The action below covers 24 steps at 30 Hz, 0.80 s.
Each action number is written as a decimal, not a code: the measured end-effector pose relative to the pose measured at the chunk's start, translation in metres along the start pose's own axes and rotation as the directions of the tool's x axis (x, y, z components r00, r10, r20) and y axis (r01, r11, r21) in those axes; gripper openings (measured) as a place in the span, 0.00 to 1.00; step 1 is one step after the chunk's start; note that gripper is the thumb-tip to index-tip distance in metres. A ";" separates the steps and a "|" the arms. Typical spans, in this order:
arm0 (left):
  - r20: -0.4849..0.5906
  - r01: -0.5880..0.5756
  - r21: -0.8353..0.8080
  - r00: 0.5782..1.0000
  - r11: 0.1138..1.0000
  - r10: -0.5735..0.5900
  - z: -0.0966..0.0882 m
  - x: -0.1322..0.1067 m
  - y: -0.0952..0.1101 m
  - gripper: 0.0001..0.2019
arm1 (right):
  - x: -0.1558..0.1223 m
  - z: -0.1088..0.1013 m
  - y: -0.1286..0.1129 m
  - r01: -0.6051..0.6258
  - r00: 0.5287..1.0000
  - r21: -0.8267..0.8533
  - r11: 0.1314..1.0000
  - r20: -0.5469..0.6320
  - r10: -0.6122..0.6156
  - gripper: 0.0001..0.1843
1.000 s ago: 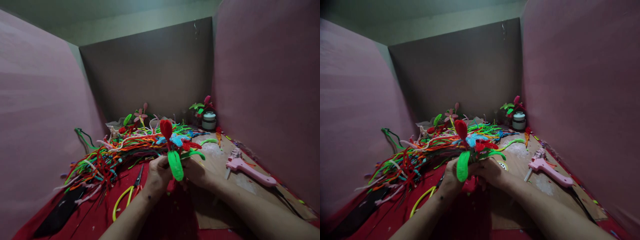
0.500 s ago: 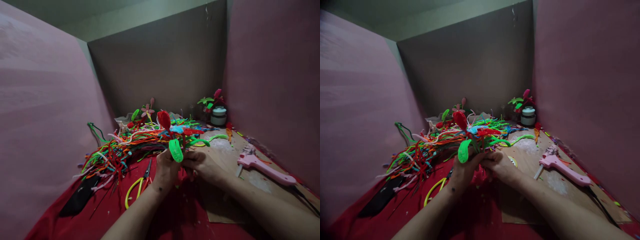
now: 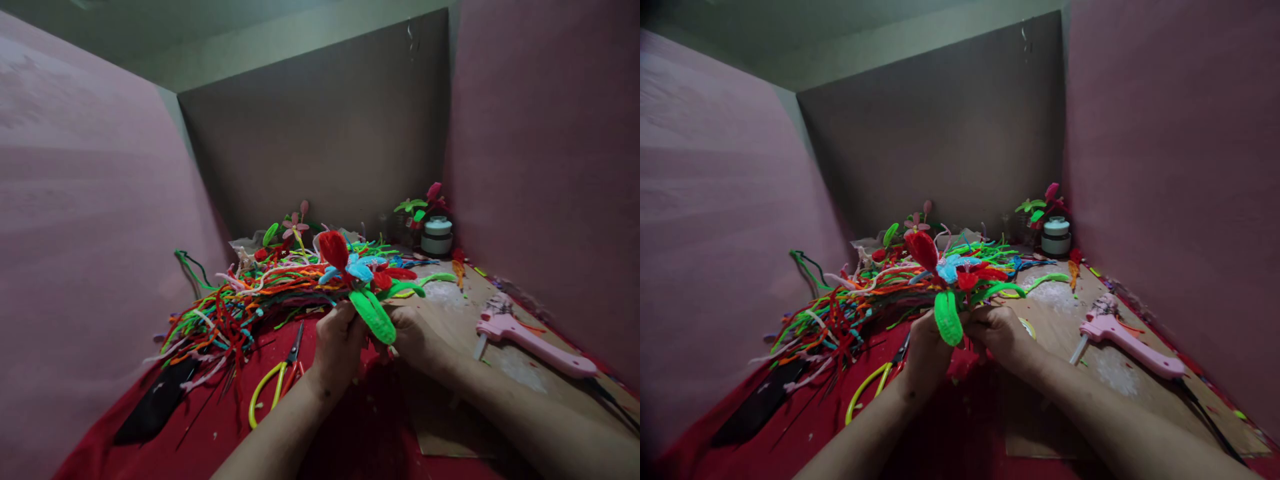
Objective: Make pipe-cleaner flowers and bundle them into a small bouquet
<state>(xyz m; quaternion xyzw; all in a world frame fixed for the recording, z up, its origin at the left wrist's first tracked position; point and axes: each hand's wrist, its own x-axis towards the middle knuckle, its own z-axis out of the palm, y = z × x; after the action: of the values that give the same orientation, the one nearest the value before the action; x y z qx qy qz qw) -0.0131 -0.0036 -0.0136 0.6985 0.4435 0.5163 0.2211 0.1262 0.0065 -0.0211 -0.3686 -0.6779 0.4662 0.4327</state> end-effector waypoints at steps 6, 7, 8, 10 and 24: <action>0.046 0.062 -0.121 0.997 0.991 -0.056 -0.002 0.003 -0.001 0.12 | 0.001 -0.005 -0.008 -0.073 0.994 0.080 0.994 0.084 0.066 0.14; 0.042 0.059 -0.140 0.998 0.988 -0.054 -0.002 0.003 0.001 0.12 | 0.000 -0.006 -0.010 -0.092 0.992 0.100 0.991 0.091 0.083 0.14; 0.029 0.046 -0.155 0.999 0.987 -0.042 -0.002 0.004 0.002 0.12 | 0.000 -0.006 -0.012 -0.109 0.991 0.112 0.988 0.093 0.099 0.14; 0.003 0.006 -0.146 1.000 0.989 -0.006 -0.003 0.004 0.005 0.11 | -0.001 -0.007 -0.017 -0.137 0.988 0.102 0.985 0.086 0.128 0.12; -0.016 0.076 -0.093 0.997 0.993 -0.078 -0.001 0.000 0.005 0.07 | 0.001 -0.008 0.003 -0.130 0.989 0.173 0.976 0.097 0.115 0.08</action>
<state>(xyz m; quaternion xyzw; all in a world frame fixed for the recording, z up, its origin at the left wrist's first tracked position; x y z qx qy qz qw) -0.0120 -0.0061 -0.0096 0.6647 0.4480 0.5342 0.2685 0.1331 0.0110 -0.0225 -0.3487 -0.6274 0.5666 0.4047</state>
